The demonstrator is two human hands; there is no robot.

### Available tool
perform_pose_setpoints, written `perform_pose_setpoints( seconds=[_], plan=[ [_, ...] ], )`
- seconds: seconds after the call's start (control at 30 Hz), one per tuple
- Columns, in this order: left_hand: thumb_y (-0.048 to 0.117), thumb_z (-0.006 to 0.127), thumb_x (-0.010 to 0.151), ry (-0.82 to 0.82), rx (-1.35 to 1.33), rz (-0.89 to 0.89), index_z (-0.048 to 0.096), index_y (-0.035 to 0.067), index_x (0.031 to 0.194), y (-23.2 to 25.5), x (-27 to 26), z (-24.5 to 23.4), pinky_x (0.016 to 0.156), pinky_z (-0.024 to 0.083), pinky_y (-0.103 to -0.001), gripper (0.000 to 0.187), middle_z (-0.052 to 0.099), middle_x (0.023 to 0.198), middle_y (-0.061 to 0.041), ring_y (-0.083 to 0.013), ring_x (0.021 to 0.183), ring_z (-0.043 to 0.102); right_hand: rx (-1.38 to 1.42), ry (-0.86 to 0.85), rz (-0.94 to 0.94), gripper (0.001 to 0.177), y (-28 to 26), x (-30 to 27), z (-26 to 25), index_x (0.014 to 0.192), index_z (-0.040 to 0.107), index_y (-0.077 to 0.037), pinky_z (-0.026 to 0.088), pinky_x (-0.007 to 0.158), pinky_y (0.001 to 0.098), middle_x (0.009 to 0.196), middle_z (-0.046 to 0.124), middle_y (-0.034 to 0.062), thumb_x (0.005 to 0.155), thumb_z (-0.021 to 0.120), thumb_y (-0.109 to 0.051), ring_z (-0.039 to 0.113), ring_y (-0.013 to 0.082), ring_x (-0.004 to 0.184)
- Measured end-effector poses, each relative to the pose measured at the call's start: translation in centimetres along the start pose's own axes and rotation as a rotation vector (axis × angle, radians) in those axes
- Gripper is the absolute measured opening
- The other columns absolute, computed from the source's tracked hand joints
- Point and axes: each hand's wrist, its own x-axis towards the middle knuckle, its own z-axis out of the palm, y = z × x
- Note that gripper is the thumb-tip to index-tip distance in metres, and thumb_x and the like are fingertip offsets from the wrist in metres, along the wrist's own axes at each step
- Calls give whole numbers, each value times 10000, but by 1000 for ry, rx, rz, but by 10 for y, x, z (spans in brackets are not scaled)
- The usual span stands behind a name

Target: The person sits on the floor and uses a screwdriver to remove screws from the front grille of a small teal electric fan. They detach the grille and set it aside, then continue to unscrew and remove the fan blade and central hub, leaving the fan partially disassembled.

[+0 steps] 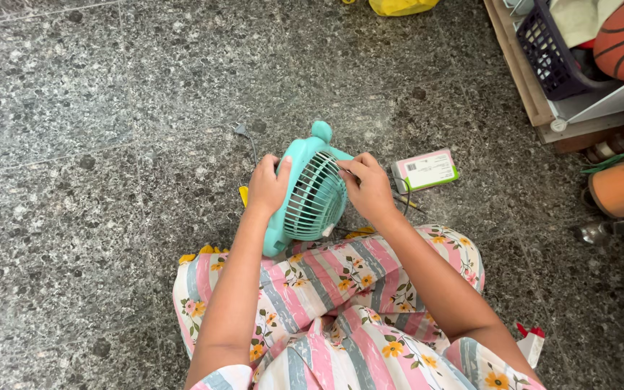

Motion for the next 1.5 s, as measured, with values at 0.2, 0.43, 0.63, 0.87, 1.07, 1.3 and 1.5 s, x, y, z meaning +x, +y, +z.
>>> perform_pose_setpoints(
  seconds=[0.2,0.43,0.63,0.87,1.07,1.3,1.5],
  plan=[
    [480,510,1028,-35,-3,-4,624,9,1076,11,-7,0,862,508,-497,487,697,1061,-243,-430,1004,659,89,-64,41,167,10,2,3,1096,742,-45,517,659,314,933,650,58,931,718,-54,629,161,757],
    [510,511,1017,-80,-8,-8,614,11,1108,26,-15,-5,875,506,-490,517,688,1105,-237,-420,1030,656,144,-63,154,183,23,1,10,1108,747,-57,497,657,306,906,676,71,928,724,-86,605,149,732],
    [519,514,1017,-111,15,4,614,20,1100,40,-22,-3,868,506,-489,516,686,1093,-232,-416,1016,656,38,-134,405,190,18,-22,-5,1146,727,-58,497,665,334,858,697,143,982,662,-129,623,204,712],
    [513,525,1017,-125,13,23,610,18,1091,45,-17,-5,863,510,-488,507,687,1081,-231,-413,1010,659,-28,-102,209,174,15,-27,-6,1050,769,-49,525,711,363,899,683,138,897,688,-67,659,254,765],
    [458,538,1020,-70,-94,131,620,95,1269,53,-18,-13,875,518,-468,448,687,1161,-190,-394,1047,663,-47,-54,212,158,14,-24,-2,1044,771,-56,525,710,371,878,659,125,899,707,-62,652,257,756],
    [456,593,998,-44,-42,69,692,166,1254,63,-20,-9,881,532,-439,399,697,1103,-142,-345,1035,673,-97,-29,149,154,8,-16,-2,1026,789,-58,523,705,384,852,662,128,880,741,-57,642,273,750],
    [465,630,988,-36,-45,33,698,120,1169,58,-18,-3,871,519,-440,395,685,1064,-144,-341,1026,659,-102,12,98,156,0,-11,0,1013,790,-48,523,693,395,847,636,140,884,712,-10,650,289,745]
  ],
)
